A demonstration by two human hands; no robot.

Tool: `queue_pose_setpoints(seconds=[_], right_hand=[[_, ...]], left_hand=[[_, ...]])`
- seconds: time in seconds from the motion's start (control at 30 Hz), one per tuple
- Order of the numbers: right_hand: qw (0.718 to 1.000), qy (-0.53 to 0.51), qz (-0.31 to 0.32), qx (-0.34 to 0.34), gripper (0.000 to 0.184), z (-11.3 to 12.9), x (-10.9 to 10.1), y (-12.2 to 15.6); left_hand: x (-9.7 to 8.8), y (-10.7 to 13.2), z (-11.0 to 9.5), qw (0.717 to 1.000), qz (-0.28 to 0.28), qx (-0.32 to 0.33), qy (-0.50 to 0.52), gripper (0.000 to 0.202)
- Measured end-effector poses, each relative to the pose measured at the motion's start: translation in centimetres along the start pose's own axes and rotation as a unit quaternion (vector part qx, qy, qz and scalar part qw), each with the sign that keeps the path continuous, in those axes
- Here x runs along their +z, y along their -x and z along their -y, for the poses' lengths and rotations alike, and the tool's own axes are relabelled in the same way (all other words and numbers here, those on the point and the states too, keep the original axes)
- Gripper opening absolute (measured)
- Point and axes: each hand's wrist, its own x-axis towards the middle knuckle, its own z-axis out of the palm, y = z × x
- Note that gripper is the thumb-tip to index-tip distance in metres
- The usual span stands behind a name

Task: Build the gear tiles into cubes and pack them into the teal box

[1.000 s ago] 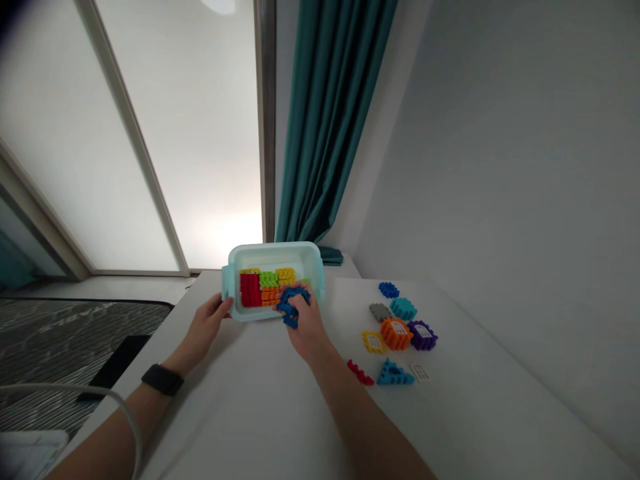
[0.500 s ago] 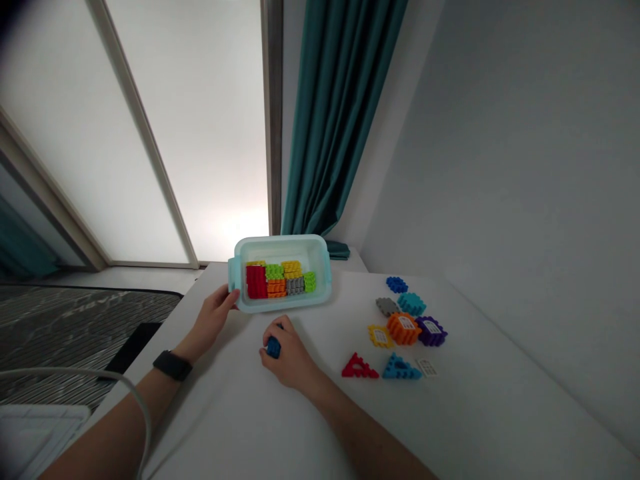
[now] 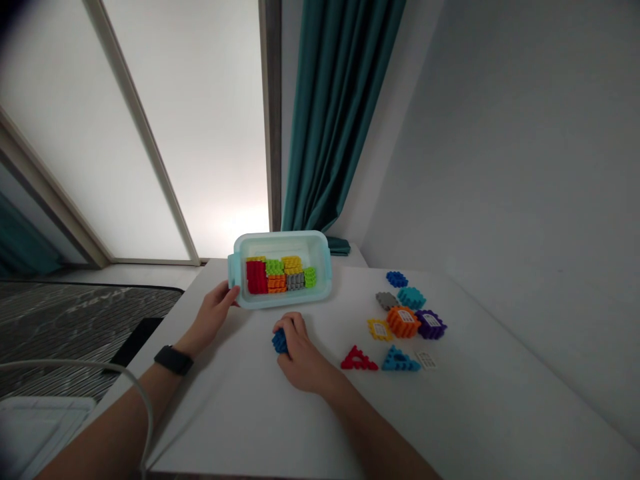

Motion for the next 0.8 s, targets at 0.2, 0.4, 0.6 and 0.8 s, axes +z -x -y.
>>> queue_pose_setpoints(seconds=[0.2,0.4,0.6,0.8], right_hand=[[1.000,-0.005,0.025,-0.012,0.060,-0.8,0.1,-0.1],[0.999,-0.018,-0.018,-0.029,0.050,-1.1,0.1,-0.5],[0.999,0.040,0.022,-0.023,0.063,-1.3,0.5,-0.4],[0.998,0.046,0.023,-0.024,0.067,-1.6,0.7,-0.4]], left_hand=[[0.0,0.0,-0.3,1.000,0.005,-0.004,-0.006,0.037],[0.0,-0.1,-0.1,1.000,0.009,0.000,-0.004,0.037],[-0.1,-0.1,0.0,1.000,0.007,-0.001,-0.005,0.038],[0.0,-0.1,0.0,1.000,0.007,-0.007,-0.004,0.042]])
